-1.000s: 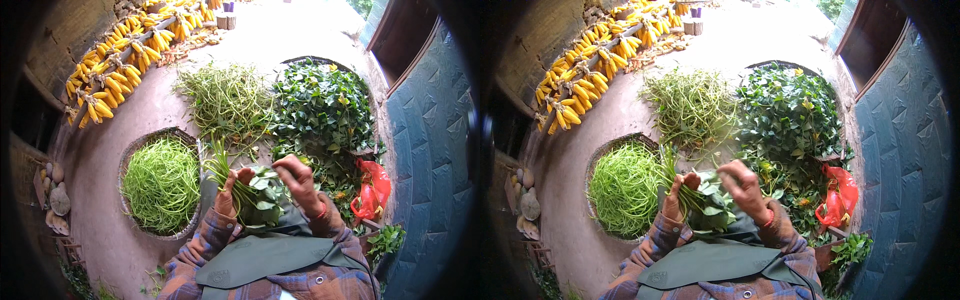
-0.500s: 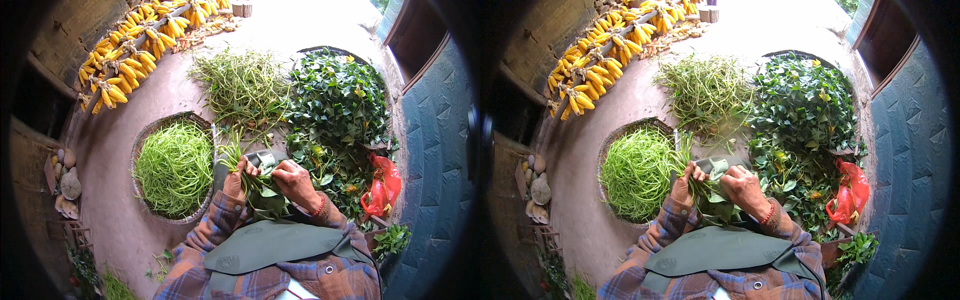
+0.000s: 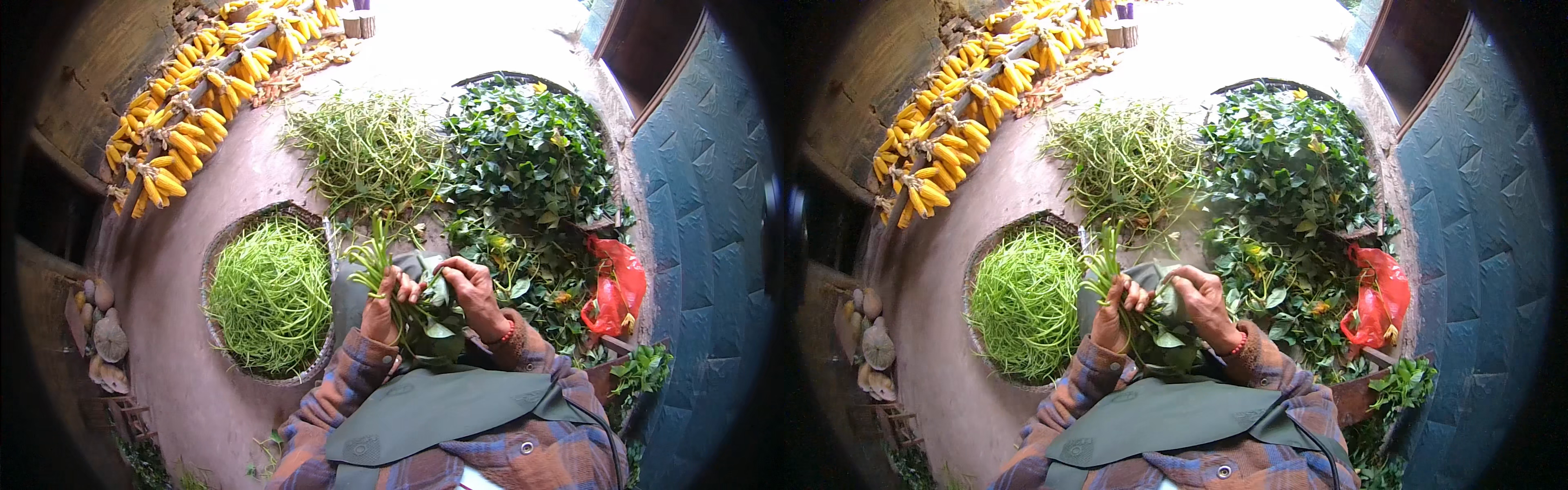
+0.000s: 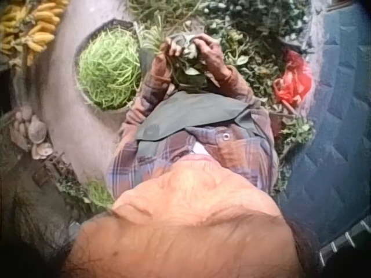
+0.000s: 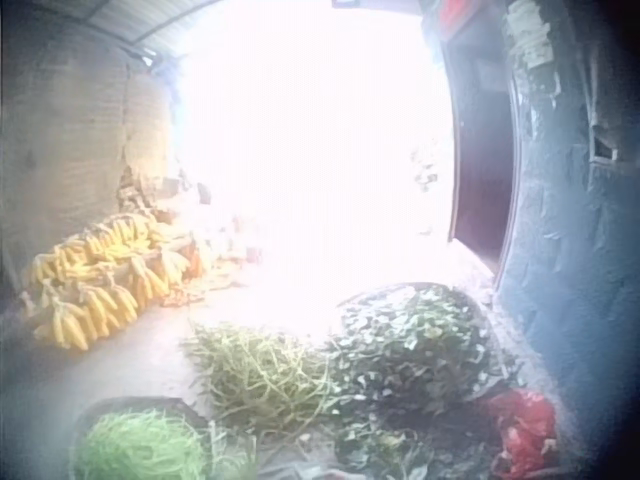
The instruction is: The person sits on the floor and processes leafy green vegetables by hand, separating leaves from stems. The leaves are placed into a woven basket while the stems are set aside in a pile. Dried corn cobs are visible hanging on the wall in the background.
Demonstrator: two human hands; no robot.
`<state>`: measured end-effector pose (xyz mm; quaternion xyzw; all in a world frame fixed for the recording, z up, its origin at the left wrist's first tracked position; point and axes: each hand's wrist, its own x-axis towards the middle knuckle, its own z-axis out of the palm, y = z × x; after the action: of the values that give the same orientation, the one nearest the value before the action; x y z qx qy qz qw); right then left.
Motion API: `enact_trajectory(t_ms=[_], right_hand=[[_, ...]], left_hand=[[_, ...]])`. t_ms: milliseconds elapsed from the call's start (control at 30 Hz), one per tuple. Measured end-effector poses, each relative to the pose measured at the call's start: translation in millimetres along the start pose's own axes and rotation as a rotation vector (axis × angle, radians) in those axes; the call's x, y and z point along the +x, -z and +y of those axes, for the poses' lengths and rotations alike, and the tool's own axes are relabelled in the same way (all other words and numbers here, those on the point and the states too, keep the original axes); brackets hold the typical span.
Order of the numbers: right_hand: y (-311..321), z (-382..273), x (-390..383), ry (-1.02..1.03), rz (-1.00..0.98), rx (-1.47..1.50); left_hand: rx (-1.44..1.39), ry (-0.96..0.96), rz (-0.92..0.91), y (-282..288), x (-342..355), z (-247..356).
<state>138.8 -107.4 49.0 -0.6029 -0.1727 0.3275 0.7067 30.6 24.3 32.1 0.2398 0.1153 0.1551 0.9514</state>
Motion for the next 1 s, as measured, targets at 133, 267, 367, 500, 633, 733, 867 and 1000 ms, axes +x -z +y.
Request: enact_trajectory(t_ms=[133, 267, 367, 500, 633, 733, 867, 1000], right_hand=[[-1, 2, 3, 0.365, 0.118, -0.450], [4, 6, 17, 0.952, 0.194, -1.145], [5, 9, 12, 0.277, 0.118, -0.477], [52, -19, 34, 0.108, 0.139, 0.454], [29, -42, 25, 0.178, -0.153, -0.235], [3, -33, 17, 0.467, -0.508, -0.605], [0, -12, 11, 0.474, -0.531, -0.657], [7, -18, 14, 0.673, -0.412, -0.900]], left_hand=[[0.035, -0.017, 0.039, -5, 1, -2], [0.117, -0.048, 0.052, -7, 2, -1], [0.031, -0.019, 0.050, -4, 2, 2], [-0.111, -0.010, -0.025, 21, -2, 8], [-0.110, -0.010, -0.036, 21, -10, 22], [-0.075, 0.044, -0.034, 9, -10, 17], [0.045, 0.111, -0.044, 6, -7, 18], [0.206, 0.092, 0.180, 0, -14, 22]])
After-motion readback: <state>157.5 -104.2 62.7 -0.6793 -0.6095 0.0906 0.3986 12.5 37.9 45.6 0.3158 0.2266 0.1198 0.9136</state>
